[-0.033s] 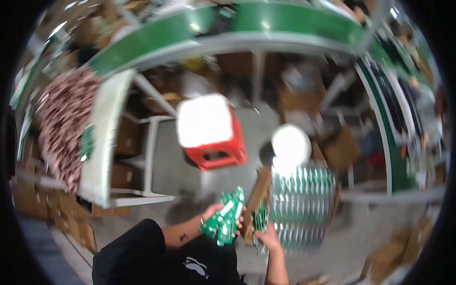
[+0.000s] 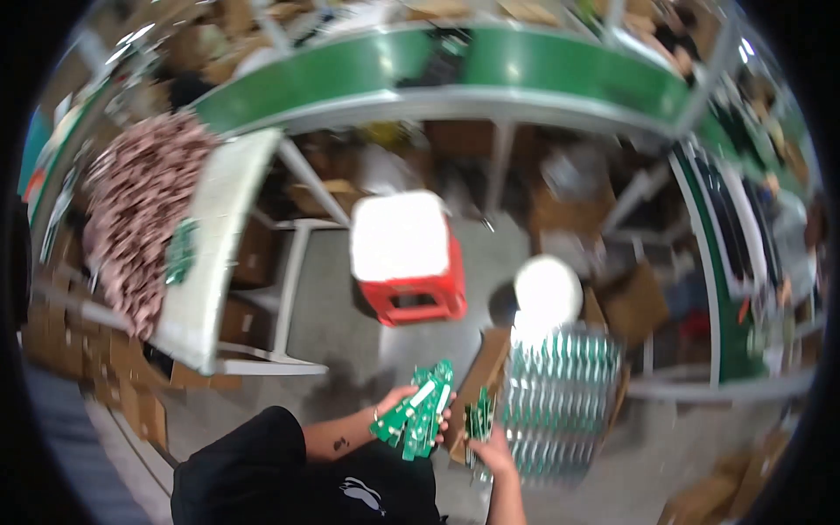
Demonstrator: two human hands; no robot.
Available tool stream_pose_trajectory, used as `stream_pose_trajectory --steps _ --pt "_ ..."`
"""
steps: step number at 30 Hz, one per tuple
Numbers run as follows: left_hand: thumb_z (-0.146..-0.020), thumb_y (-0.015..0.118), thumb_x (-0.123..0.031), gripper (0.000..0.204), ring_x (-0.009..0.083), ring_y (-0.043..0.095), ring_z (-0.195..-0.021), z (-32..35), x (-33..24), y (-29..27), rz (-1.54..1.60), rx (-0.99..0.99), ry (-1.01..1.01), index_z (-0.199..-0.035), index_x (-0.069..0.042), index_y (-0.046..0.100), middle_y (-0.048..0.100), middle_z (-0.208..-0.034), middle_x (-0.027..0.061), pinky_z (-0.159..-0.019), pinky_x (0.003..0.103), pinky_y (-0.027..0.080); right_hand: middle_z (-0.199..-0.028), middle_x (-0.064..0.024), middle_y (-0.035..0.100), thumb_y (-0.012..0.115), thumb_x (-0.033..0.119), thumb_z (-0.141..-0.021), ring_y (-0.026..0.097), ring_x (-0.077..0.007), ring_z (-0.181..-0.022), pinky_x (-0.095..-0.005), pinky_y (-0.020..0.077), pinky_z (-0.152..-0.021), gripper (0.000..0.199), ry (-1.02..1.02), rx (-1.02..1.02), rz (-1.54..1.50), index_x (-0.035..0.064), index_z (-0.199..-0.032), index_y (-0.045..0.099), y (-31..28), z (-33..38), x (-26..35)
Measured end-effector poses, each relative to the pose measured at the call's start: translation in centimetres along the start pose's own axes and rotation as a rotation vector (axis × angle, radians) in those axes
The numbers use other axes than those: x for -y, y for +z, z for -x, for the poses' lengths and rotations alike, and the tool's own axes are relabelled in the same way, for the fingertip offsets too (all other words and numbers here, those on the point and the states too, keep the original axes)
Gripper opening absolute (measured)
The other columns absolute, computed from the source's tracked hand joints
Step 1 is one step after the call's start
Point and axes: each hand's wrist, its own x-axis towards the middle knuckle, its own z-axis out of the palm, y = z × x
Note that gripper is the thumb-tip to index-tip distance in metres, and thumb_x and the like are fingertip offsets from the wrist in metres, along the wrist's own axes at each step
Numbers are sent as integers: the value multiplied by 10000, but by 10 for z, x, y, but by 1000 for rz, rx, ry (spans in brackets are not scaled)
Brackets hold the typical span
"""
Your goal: Moving circuit boards from a plastic tray to a workbench and organizing them for packaging.
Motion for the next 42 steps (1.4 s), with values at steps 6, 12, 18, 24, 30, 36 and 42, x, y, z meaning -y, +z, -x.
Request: stream_pose_trajectory --steps 6,12,18,24,30,36,42 --pt "-877 491 -439 646 321 533 -1108 140 11 48 -52 27 318 -1385 -85 308 531 -1196 161 -994 549 356 -853 -45 657 660 11 -701 624 -140 -801 -283 497 -746 283 116 180 272 10 -973 584 104 29 33" --pt "-850 531 -455 629 320 549 -1086 278 -23 78 -220 -42 744 -1336 -80 393 564 -1161 154 -945 529 412 -780 -12 619 686 95 -746 567 -90 -713 -259 473 -681 226 -241 456 772 34 -939 587 218 -29 123" --pt "-844 556 -414 674 357 533 -1103 405 -73 101 -200 -29 1048 -1363 -46 336 556 -1158 184 -934 499 432 -962 -152 631 600 -46 -640 619 -310 -914 -352 472 -816 501 -712 570 1136 29 -1124 497 393 -103 238" --pt "-856 523 -404 645 373 546 -1081 499 -137 109 -203 -11 1200 -1348 -22 357 571 -1121 189 -924 498 437 -887 -101 581 591 -33 -571 540 -305 -898 -389 431 -768 489 -1325 760 1468 109 -1037 548 550 -162 286" --pt "-885 458 -431 618 391 526 -1086 543 -189 113 -205 8 1295 -1345 -31 352 540 -1144 203 -897 540 443 -848 -31 553 507 144 -760 529 -214 -944 -350 410 -845 191 -1862 1022 1605 136 -949 529 647 -247 291" --pt "-843 563 -389 702 383 515 -1098 552 -224 113 -228 -98 1382 -1391 -55 279 530 -1170 183 -931 555 418 -817 -28 513 506 142 -764 521 -189 -888 -321 412 -799 156 -2007 1271 1547 148 -919 508 708 -332 292" --pt "-810 588 -301 681 363 590 -1005 556 -267 124 -67 -315 1555 -1374 -35 314 579 -1104 183 -858 470 499 -911 -29 488 490 150 -779 500 -179 -931 -327 397 -819 139 -2062 1287 1336 155 -916 514 758 -355 265"
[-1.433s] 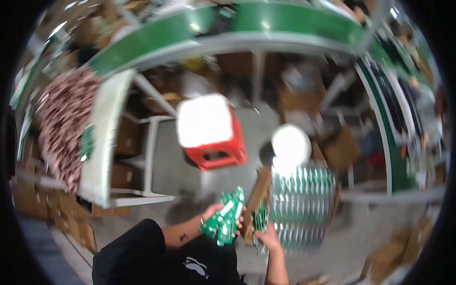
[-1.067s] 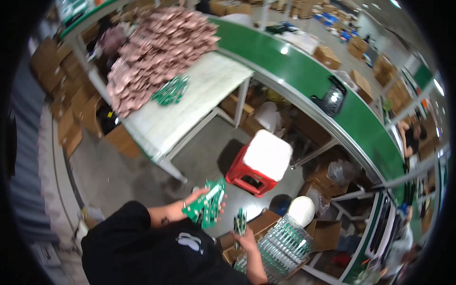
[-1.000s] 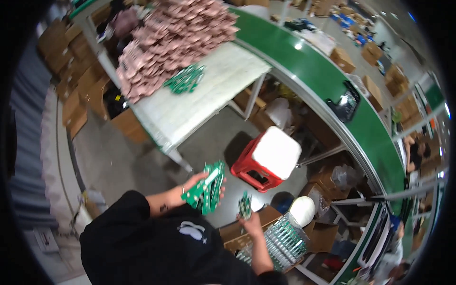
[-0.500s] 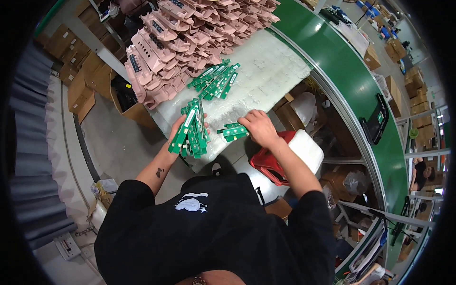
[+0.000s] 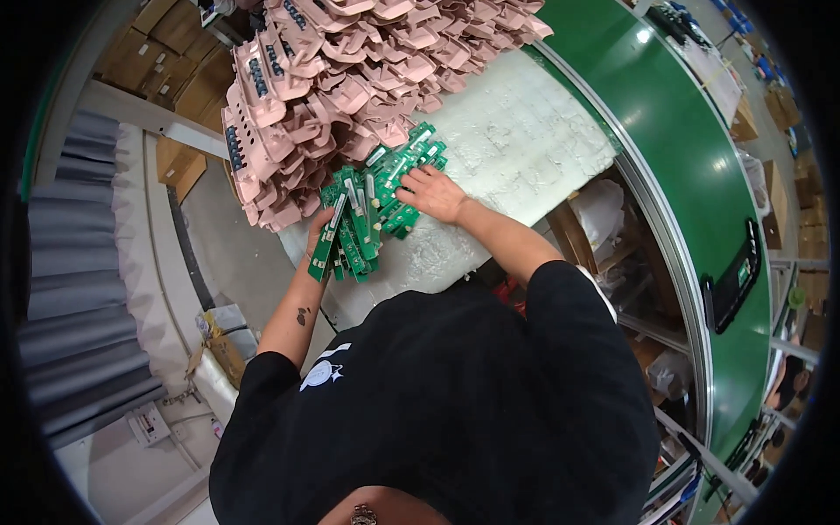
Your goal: Moving circuit boards from a plastic tray to a workbench and organizing them for packaging.
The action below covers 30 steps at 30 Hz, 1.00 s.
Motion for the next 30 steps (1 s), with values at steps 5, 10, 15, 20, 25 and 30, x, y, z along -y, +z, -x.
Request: stream_pose_trajectory --steps 5,10,15,20,25,30 --pt "-798 591 -337 729 355 581 -1006 -31 -11 6 -51 155 37 -1390 -51 274 566 -1110 192 -860 496 489 -947 -46 514 504 134 -763 483 -198 -1002 -384 349 -944 167 147 -53 -24 126 -916 569 -5 -6 0" --pt "-847 536 -252 582 377 588 -1004 -45 -15 5 -84 -23 -10 -1353 -40 341 581 -1099 206 -847 498 504 -1182 -96 474 669 164 -646 432 -253 -1114 -387 337 -961 444 316 235 -272 67 -1070 576 -33 3 -18" --pt "-838 551 -254 578 392 589 -995 -48 -16 9 -87 -93 -9 -1334 -23 364 576 -1092 235 -826 489 517 -1186 -107 466 738 218 -590 418 -262 -1112 -375 349 -928 514 503 237 -445 70 -1064 603 -38 3 -7" --pt "-774 636 -319 688 377 614 -941 -55 -12 17 -133 -75 59 -1333 -24 365 587 -1067 224 -800 464 532 -1094 -77 508 697 254 -668 414 -259 -1072 -390 351 -877 233 876 120 -602 74 -808 647 -24 -11 -4" --pt "-725 672 -353 755 338 625 -905 -55 -12 28 -259 -109 49 -1343 -49 361 596 -1019 186 -786 453 535 -864 -51 613 671 269 -746 536 -214 -793 -343 422 -690 209 999 41 -863 76 -797 610 -15 -11 -15" --pt "-757 646 -272 685 329 613 -940 -53 -19 42 -248 -96 -49 -1344 -63 361 584 -1031 168 -792 461 524 -716 -28 648 614 238 -839 520 -113 -563 -243 416 -517 207 1129 -187 -1519 36 -816 572 -10 6 -26"
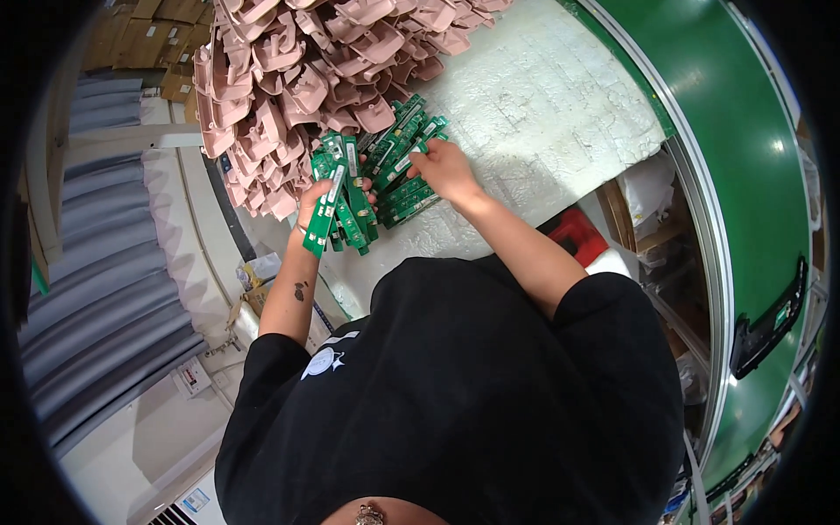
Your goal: Moving circuit boards from a plastic tray to a workbench and organizing them for packaging.
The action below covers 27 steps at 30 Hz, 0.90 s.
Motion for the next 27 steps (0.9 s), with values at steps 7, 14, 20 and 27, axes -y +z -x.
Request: stream_pose_trajectory --steps 7,14,20,27 --pt "-705 730 -128 305 104 583 -679 -16 -4 11 -828 -420 23 -961 -22 603 629 -804 22 -613 249 473 -921 -103 634 551 180 -888 579 -128 -693 -276 522 -617 634 260 96 -231 -1 -1376 190 13 40 -2" --pt "-572 778 -277 670 300 627 -870 -33 24 32 -1586 -526 278 -1133 -13 523 641 -942 167 -785 376 492 -1043 -111 557 497 63 -872 590 -180 -903 -312 534 -751 240 257 150 -412 -2 -1101 462 60 38 -28" --pt "-598 763 -348 736 333 554 -983 -54 27 54 -2052 -634 370 -1236 -112 482 564 -1082 165 -824 405 471 -783 -124 643 501 79 -837 653 -200 -717 -288 529 -628 184 -38 -9 -109 -65 -945 537 46 40 -39" --pt "-667 685 -554 886 343 367 -1188 -48 50 53 -2192 -726 457 -1374 -157 328 381 -1307 161 -938 496 321 -967 -137 591 539 141 -858 630 -185 -849 -282 529 -692 310 461 315 -86 -66 -1087 511 -6 92 -39"
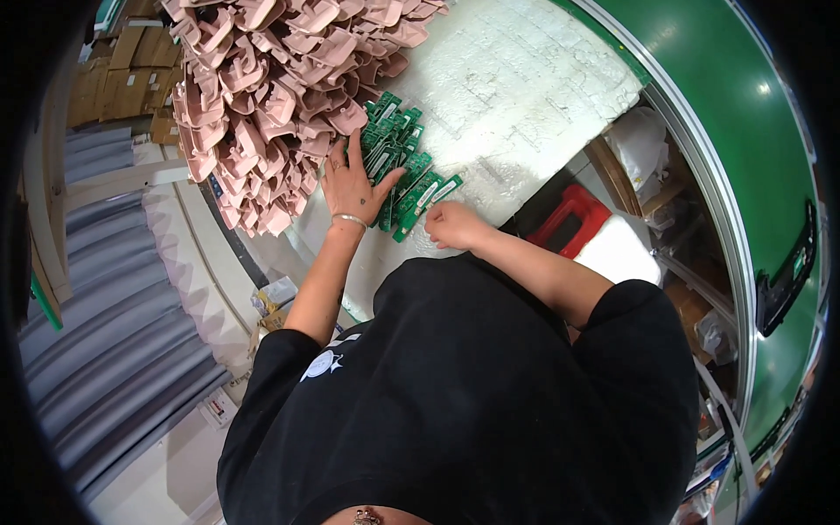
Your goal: Moving circuit boards from a plastic tray to a workbench and organizing them for packaging.
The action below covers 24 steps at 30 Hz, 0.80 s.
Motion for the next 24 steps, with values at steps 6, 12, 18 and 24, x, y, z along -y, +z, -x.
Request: stream_pose_trajectory --steps 6,12,18,24 --pt "-619 776 -382 1037 337 238 -1315 14 5 -9 -149 227 186 -1441 -246 159 149 -1479 142 -1002 505 284 -935 -142 602 548 116 -831 621 -195 -847 -289 530 -720 264 -89 -178 -236 -88 -1000 548 29 -38 0" --pt "-593 810 -300 1074 369 272 -1294 17 24 -1 -105 202 174 -1440 -286 150 162 -1481 139 -1012 506 281 -757 -167 655 511 105 -834 674 -229 -682 -313 551 -576 212 -84 -257 -192 -85 -811 601 23 -48 8" --pt "-533 816 -455 1118 405 275 -1291 28 43 11 0 32 363 -1425 -137 222 297 -1410 224 -1047 487 264 -668 -109 660 559 117 -764 664 -188 -642 -321 518 -646 143 -380 -597 167 1 -751 642 44 1 -44" --pt "-581 749 -590 1064 413 286 -1284 59 23 11 -132 -163 415 -1415 -143 261 267 -1425 223 -1020 558 247 -773 -175 653 550 220 -713 644 -327 -753 -413 512 -721 207 -129 -1193 63 62 -752 678 99 104 -238"
